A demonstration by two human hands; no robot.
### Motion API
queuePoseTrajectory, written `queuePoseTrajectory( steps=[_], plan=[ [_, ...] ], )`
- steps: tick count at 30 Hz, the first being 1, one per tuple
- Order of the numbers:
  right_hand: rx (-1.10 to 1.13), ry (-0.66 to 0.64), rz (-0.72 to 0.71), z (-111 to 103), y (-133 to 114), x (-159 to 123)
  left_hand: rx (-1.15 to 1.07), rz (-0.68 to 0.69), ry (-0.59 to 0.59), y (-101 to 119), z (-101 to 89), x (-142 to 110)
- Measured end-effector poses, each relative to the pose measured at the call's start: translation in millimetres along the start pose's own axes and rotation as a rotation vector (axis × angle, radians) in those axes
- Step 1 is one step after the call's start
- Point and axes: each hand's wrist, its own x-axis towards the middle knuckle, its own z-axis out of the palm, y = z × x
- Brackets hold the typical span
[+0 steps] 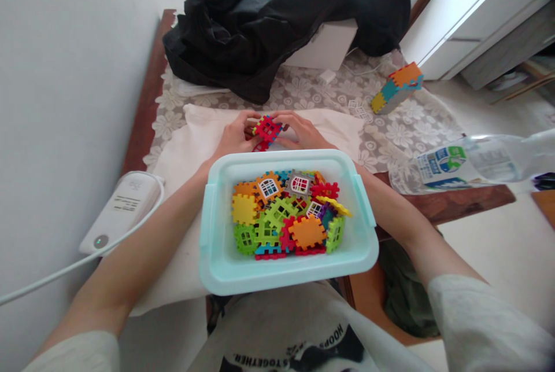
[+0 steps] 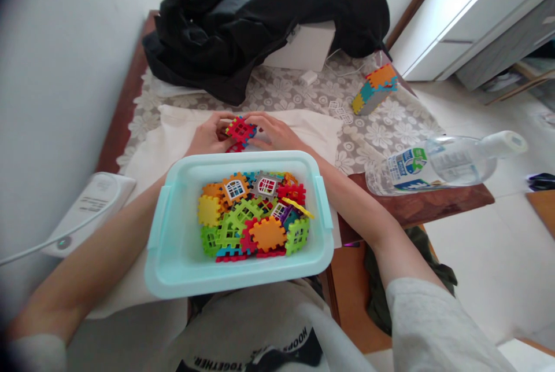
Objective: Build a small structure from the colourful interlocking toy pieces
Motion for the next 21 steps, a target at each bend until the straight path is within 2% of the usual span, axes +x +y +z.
queuePoseTrajectory(
  steps=[9, 16, 21],
  plan=[
    [-0.039, -0.072, 0.169, 0, -2, 0, -0.163, -0.077, 0.091, 9, -0.2, 2],
    [-0.004, -0.140, 0.113, -6, -14, 4, -0.149, -0.071, 0.071, 7, 0.0, -1],
    [-0.009, -0.097, 0.025, -3, -4, 2, -0.191, -0.069, 0.058, 10, -0.3, -1]
  ],
)
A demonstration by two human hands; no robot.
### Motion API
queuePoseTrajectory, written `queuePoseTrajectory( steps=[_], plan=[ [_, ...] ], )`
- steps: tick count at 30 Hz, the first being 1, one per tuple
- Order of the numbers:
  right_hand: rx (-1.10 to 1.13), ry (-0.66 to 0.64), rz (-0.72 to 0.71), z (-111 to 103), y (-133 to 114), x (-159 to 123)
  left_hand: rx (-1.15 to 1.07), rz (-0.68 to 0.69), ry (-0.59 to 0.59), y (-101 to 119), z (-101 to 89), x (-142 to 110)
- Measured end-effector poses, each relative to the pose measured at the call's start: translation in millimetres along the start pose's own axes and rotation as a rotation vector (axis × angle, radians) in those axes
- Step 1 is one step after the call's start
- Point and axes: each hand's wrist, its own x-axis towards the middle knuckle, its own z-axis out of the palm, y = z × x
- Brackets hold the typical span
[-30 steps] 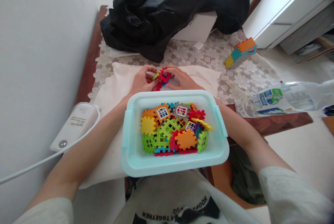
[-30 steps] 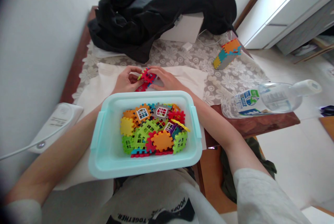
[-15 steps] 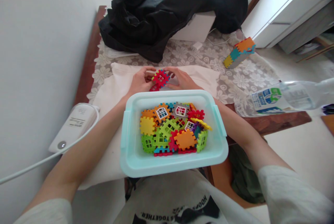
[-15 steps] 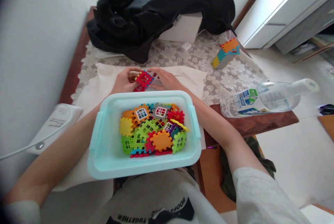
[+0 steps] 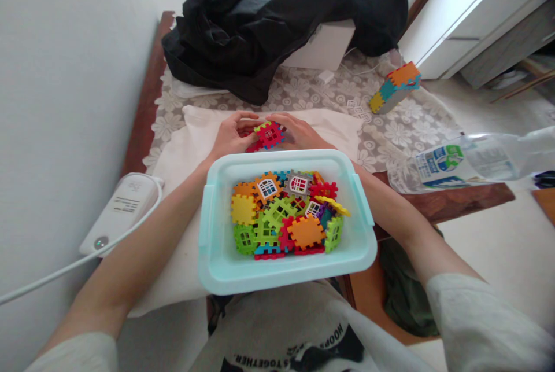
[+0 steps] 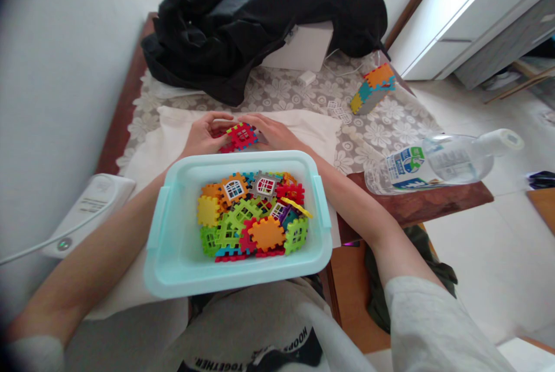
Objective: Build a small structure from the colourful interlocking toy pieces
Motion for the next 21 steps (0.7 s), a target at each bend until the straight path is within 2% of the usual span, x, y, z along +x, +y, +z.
queuePoseTrajectory(
  steps=[7, 15, 21],
  plan=[
    [-0.061, 0.110, 0.068, 5.0, 10.8, -3.2, 0.008, -0.082, 0.080, 1.0, -5.3, 6.4],
    [-0.070, 0.097, -0.002, 6.7, 10.4, -4.0, -0.004, -0.114, 0.067, 7.1, -4.4, 3.9],
    [-0.087, 0.076, 0.013, 7.8, 3.2, -4.4, 0.001, -0.124, 0.039, 4.5, -4.0, 3.6]
  ],
)
